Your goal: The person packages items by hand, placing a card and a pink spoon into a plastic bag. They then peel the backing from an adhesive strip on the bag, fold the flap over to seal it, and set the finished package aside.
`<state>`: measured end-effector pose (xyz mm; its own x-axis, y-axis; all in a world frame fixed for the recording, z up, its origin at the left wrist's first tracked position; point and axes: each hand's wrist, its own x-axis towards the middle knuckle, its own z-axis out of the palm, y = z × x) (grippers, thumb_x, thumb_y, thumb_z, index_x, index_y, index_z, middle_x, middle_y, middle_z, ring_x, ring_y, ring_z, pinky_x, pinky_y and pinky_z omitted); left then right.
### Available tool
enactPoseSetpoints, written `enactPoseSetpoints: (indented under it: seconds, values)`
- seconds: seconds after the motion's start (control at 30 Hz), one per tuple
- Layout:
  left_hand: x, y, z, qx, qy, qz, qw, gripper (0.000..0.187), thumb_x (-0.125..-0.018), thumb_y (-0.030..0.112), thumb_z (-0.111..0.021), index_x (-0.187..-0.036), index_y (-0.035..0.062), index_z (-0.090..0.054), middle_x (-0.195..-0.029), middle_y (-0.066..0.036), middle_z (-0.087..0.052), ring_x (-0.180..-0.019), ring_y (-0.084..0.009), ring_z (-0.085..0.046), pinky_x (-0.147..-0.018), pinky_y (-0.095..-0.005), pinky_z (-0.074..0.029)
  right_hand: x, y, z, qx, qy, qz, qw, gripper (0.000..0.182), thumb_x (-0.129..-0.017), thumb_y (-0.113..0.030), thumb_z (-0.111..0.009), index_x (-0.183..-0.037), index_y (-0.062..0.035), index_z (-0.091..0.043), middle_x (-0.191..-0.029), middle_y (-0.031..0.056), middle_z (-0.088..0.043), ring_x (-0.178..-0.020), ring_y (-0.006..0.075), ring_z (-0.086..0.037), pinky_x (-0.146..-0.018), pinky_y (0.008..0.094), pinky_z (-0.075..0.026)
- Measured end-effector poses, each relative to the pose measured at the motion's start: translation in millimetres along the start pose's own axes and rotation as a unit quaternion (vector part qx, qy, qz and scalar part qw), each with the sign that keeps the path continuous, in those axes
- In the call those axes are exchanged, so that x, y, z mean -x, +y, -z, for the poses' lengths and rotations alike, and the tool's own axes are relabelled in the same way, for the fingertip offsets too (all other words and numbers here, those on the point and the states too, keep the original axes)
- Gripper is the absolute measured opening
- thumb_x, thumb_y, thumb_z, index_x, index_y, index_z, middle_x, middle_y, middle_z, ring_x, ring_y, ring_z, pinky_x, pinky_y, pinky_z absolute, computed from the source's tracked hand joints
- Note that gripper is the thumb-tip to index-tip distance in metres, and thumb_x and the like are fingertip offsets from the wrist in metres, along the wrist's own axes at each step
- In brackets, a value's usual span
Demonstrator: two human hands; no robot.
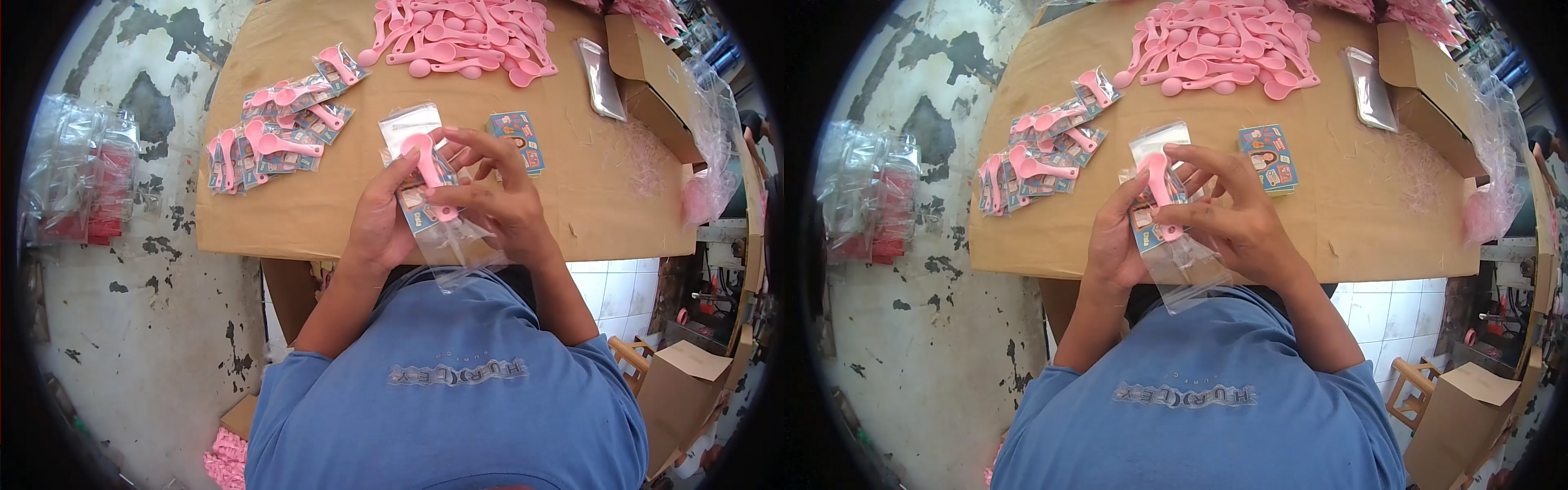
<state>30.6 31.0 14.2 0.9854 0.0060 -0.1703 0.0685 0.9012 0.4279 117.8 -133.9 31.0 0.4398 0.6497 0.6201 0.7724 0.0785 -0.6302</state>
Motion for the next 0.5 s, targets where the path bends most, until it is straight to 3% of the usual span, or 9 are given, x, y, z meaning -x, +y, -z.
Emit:
enactPoseSetpoints:
  seconds: [0.1,0.23,0.27,0.37,0.5]
  values:
    - [1.4,3.5,4.0,-0.062,0.028,-0.050,0.996,0.060,-0.110,0.032,-0.046,-0.160,0.0015,-0.030,-0.157,-0.025,-0.043,-0.146,-0.0360,-0.045,-0.120,-0.0500,-0.041,-1.3,-1.7,11.4,-0.026,0.001,-0.040,0.999,0.041,-0.075,-0.001,-0.077,-0.113,-0.0156,-0.079,-0.122,0.0070,-0.068,-0.100,0.0225,-0.064,-0.085,0.0342,-0.052]
    - [3.8,4.3,6.4,-0.284,0.003,-0.152,0.947,0.063,-0.106,0.032,-0.059,-0.156,-0.0008,-0.040,-0.154,-0.022,-0.048,-0.141,-0.0261,-0.049,-0.118,-0.0399,-0.038,0.8,-8.5,14.4,-0.114,0.040,-0.211,0.970,0.035,-0.079,-0.002,-0.080,-0.113,-0.0069,-0.078,-0.100,0.0045,-0.071,-0.088,0.0161,-0.064,-0.077,0.0295,-0.050]
    - [9.2,5.5,2.7,-0.321,0.004,-0.146,0.936,0.062,-0.104,0.031,-0.064,-0.153,-0.0026,-0.045,-0.155,-0.022,-0.046,-0.144,-0.0270,-0.045,-0.121,-0.0394,-0.033,8.6,2.5,4.3,-0.187,0.098,-0.212,0.954,0.032,-0.084,-0.004,-0.082,-0.116,-0.0037,-0.076,-0.100,0.0046,-0.071,-0.080,0.0095,-0.061,-0.070,0.0258,-0.047]
    - [7.7,6.6,10.6,-0.390,0.010,-0.226,0.892,0.063,-0.103,0.031,-0.066,-0.151,-0.0037,-0.048,-0.151,-0.020,-0.052,-0.143,-0.0259,-0.047,-0.121,-0.0395,-0.033,10.2,4.9,9.5,-0.194,0.066,-0.225,0.952,0.029,-0.089,-0.005,-0.080,-0.118,-0.0026,-0.074,-0.099,0.0035,-0.071,-0.075,0.0063,-0.058,-0.066,0.0236,-0.046]
    - [9.9,16.0,10.0,-0.440,-0.052,-0.207,0.872,0.054,-0.101,0.021,-0.069,-0.146,-0.0053,-0.054,-0.146,-0.018,-0.058,-0.139,-0.0243,-0.051,-0.119,-0.0405,-0.037,9.3,0.1,9.6,-0.197,0.050,-0.261,0.944,0.027,-0.092,-0.008,-0.079,-0.118,-0.0016,-0.074,-0.091,-0.0003,-0.067,-0.070,0.0027,-0.054,-0.062,0.0213,-0.043]
